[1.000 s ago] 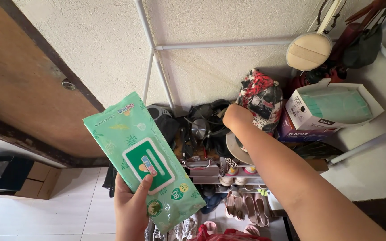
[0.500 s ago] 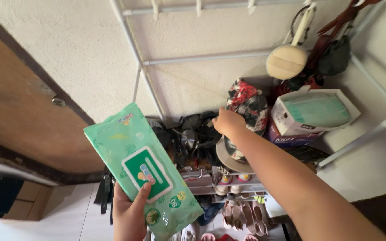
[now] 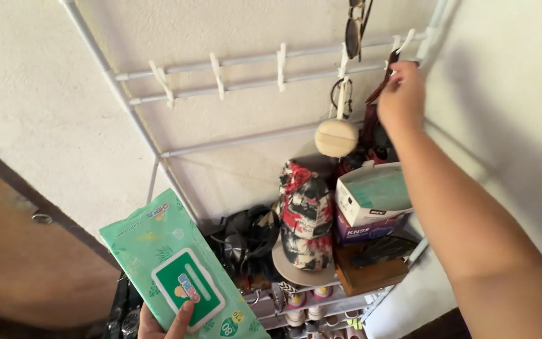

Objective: Cleaning a picture frame with a brush and organizing various personal accessories on a storage rack.

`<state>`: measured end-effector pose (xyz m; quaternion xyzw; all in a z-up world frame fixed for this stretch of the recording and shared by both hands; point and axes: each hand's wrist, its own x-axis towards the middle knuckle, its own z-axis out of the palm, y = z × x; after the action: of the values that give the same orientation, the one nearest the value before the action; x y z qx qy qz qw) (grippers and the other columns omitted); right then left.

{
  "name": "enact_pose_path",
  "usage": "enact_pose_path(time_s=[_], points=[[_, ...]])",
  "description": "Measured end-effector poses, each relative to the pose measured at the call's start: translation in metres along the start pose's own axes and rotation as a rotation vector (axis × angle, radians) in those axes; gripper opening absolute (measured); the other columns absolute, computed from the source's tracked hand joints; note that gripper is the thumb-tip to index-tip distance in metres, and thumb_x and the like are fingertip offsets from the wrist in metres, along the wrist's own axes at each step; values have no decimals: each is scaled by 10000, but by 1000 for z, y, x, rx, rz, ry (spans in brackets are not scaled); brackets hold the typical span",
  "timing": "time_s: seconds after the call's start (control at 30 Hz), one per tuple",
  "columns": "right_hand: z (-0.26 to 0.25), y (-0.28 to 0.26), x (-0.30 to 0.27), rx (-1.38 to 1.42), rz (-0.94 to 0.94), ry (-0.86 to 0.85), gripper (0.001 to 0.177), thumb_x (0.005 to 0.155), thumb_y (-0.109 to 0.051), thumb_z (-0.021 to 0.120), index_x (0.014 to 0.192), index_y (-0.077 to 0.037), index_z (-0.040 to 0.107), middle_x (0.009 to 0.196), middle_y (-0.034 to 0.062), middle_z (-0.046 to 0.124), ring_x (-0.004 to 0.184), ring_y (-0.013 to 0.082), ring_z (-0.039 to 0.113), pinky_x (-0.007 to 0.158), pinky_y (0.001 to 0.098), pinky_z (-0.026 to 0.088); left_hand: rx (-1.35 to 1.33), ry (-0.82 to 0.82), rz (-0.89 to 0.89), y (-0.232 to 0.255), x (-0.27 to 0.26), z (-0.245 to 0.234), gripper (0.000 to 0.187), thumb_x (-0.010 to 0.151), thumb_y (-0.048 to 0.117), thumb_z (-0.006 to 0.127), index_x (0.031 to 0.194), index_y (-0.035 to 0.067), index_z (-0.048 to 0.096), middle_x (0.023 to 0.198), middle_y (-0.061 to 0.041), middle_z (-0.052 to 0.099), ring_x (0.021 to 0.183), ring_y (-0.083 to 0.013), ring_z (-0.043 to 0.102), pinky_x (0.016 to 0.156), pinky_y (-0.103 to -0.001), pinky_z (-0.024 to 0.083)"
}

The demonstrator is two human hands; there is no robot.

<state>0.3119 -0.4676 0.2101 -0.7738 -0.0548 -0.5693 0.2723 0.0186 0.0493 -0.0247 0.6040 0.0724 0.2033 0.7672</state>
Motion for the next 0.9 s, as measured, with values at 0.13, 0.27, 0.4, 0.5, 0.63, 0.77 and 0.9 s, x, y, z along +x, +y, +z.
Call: enact_pose_path(time_s=[0.13, 0.27, 0.4, 0.5, 0.63, 0.77, 0.9], points=[[-5, 58, 26, 58, 153, -26, 92, 952, -29, 720, 1042, -13, 709, 947, 114, 702, 819, 225, 662, 751, 352, 521, 101, -13, -5, 0, 3, 6, 672, 812, -41, 691, 1450, 2, 487, 1261, -195, 708, 1135, -288, 706, 948, -464, 567], [-7, 64, 48, 291, 376, -77, 81, 952, -74, 748, 1016, -28, 766, 897, 54, 700, 799, 130, 614, 737, 294, 501, 102, -32, -55, 0, 0, 14, 645, 811, -45, 701, 1427, -17, 512, 1228, -221, 727, 1104, -311, 725, 934, -480, 586], [-20, 40, 72, 319, 497, -214, 143, 934, -138, 754, 1033, -37, 776, 880, -3, 730, 746, 86, 623, 667, 276, 489, 92, 6, -64, 3, -7, 24, 641, 812, -37, 699, 1421, -15, 499, 1226, -216, 724, 1105, -300, 722, 930, -479, 594], [-27, 20, 84, 218, 617, -377, 183, 949, -198, 766, 1051, -47, 779, 860, 27, 688, 698, 127, 557, 603, 348, 418, 94, 7, -60, 5, -9, 26, 647, 807, -38, 701, 1421, -13, 498, 1219, -221, 725, 1098, -299, 723, 927, -479, 593], [-11, 38, 94, 37, 611, -529, 235, 946, -247, 780, 1053, -40, 750, 853, 83, 689, 667, 175, 593, 573, 402, 455, 151, 19, -103, 1, -13, 25, 644, 799, -46, 703, 1410, -10, 501, 1205, -227, 730, 1082, -306, 735, 910, -490, 605], [6, 80, 99, 125, 500, -552, 232, 937, -206, 803, 1022, 6, 764, 873, 91, 720, 711, 159, 635, 647, 369, 495, 143, 59, -86, 2, -23, 31, 630, 809, -48, 698, 1405, -17, 496, 1217, -221, 722, 1094, -300, 728, 923, -482, 602], [8, 90, 98, 282, 477, -600, 213, 936, -187, 777, 1050, -10, 749, 912, 42, 751, 757, 124, 690, 699, 322, 522, 125, 88, -107, 12, -33, 43, 635, 814, -53, 687, 1416, -5, 488, 1228, -220, 711, 1099, -299, 720, 909, -485, 603]])
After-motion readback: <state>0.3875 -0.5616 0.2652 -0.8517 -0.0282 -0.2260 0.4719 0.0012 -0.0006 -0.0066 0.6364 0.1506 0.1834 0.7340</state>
